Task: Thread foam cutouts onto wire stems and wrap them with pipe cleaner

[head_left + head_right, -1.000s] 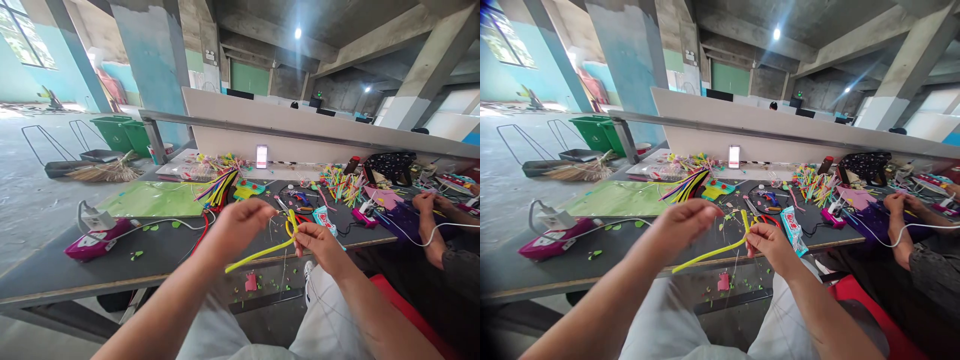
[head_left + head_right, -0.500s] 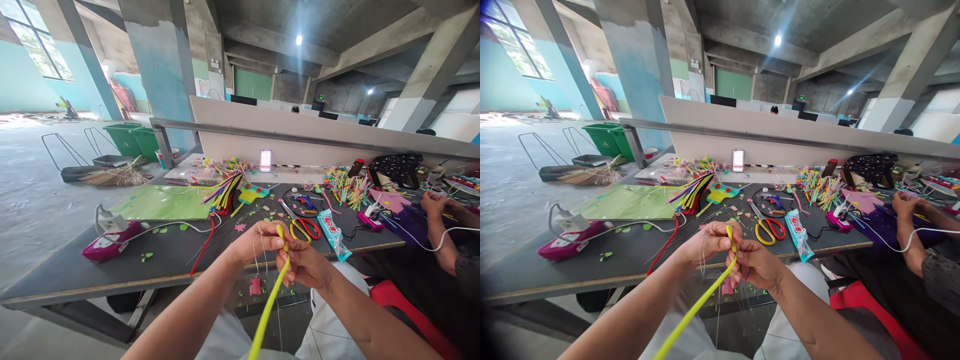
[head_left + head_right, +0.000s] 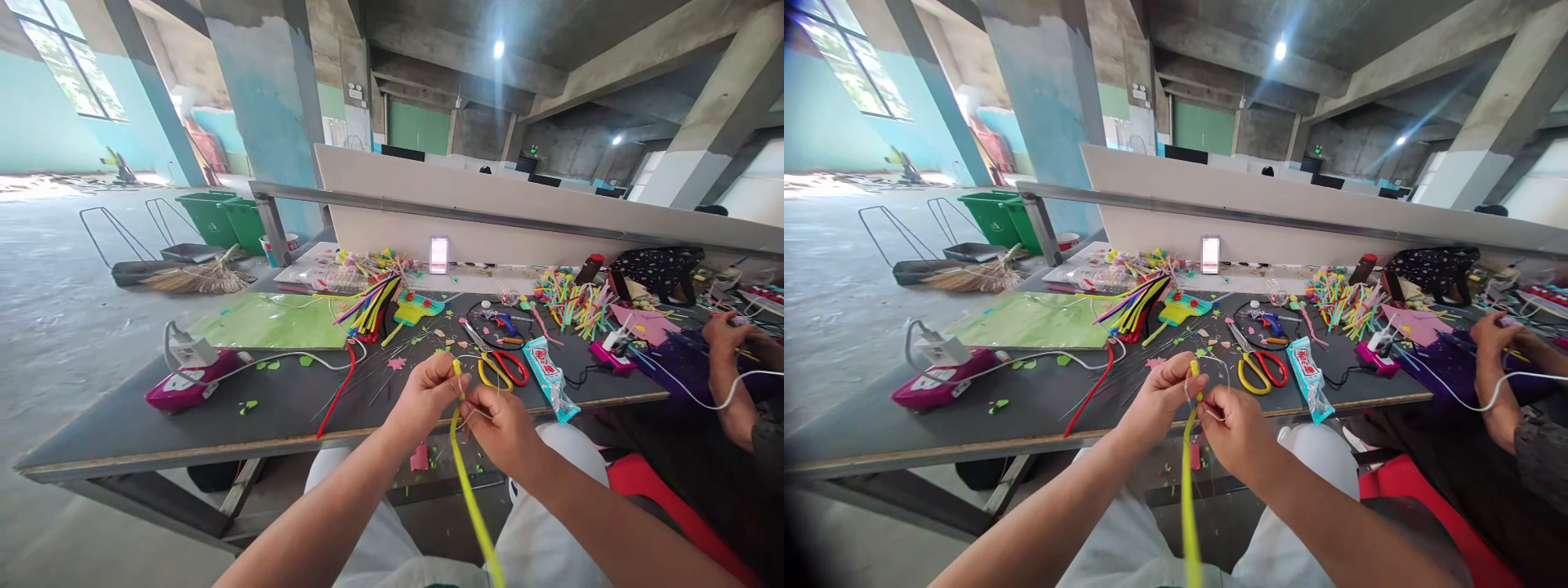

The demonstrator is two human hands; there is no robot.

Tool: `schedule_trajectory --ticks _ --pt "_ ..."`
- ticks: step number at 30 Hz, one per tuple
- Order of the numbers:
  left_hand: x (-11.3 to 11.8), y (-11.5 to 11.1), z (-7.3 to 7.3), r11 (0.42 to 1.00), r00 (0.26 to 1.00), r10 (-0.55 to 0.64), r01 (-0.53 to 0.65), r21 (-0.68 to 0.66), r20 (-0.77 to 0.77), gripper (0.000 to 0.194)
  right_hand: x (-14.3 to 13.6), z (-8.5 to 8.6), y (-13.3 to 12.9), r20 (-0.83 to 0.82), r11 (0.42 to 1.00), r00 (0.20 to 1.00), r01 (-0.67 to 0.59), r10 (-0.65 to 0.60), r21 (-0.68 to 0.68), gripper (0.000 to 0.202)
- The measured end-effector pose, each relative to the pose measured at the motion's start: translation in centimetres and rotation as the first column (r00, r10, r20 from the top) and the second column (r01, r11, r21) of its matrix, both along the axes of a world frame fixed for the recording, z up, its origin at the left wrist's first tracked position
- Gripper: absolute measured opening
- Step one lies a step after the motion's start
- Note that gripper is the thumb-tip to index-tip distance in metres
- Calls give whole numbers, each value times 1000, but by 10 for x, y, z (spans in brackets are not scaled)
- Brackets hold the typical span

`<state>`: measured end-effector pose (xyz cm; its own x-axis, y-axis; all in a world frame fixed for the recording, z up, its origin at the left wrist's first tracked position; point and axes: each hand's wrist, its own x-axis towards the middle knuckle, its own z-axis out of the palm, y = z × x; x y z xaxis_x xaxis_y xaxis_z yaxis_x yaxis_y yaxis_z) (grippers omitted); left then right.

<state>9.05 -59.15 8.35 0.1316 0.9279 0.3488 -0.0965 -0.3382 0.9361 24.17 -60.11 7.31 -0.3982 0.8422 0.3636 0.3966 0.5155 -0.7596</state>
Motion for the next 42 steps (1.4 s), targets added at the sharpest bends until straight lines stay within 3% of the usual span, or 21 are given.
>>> schedule_trajectory --ticks 3,5,6,8,10,12,14,17,21,23,28,31,35,37,40,42 --pt "7 -3 -5 995 995 102 -102 -17 -1 39 -1 -10 -2 141 922 975 108 -171 373 14" --pt "9 -5 -9 991 992 122 -121 -53 15 38 -1 -16 -2 142 878 964 135 -223 460 13" --pt "10 -5 -11 991 993 111 -108 -78 35 38 -1 -17 -2 120 883 968 146 -221 447 13" --pt "8 -5 -14 990 994 47 -33 -139 102 36 0 -17 0 40 952 989 126 -143 280 15" --pt "4 -5 -14 981 983 -38 70 -180 179 33 2 -13 0 -98 999 995 -7 2 -48 22" --pt "-1 -6 -13 972 968 -98 144 -188 233 31 5 -10 1 -307 921 948 -190 82 -341 28" --pt "-4 -7 -11 963 956 -142 193 -186 256 31 7 -11 1 -495 817 868 -321 50 -480 26" --pt "-6 -8 -11 940 944 -208 266 -215 258 33 8 -17 3 -634 694 774 -463 13 -551 20" --pt "-7 -8 -13 930 938 -233 292 -222 257 32 8 -25 7 -717 514 691 -650 94 -559 19" --pt "-7 -9 -14 924 927 -262 321 -208 268 31 8 -27 8 -723 476 680 -680 124 -558 20" --pt "-7 -14 -13 921 921 -287 341 -189 262 27 5 -28 5 -688 599 719 -597 103 -534 18" --pt "-8 -16 -11 944 943 -239 282 -174 234 29 2 -28 1 -669 623 739 -562 82 -545 18" --pt "-7 -18 -10 968 969 -128 167 -184 210 30 5 -24 -2 -617 798 784 -324 -74 -508 21" --pt "-3 -17 -14 976 976 -43 87 -199 212 31 7 -19 -4 -570 861 819 -239 -71 -450 23" --pt "4 -18 -23 969 969 30 31 -244 243 33 6 -12 -8 -384 903 923 -176 12 -393 27" --pt "10 -19 -27 958 968 64 9 -287 244 34 3 -11 -10 -173 944 985 -56 -1 -324 27"
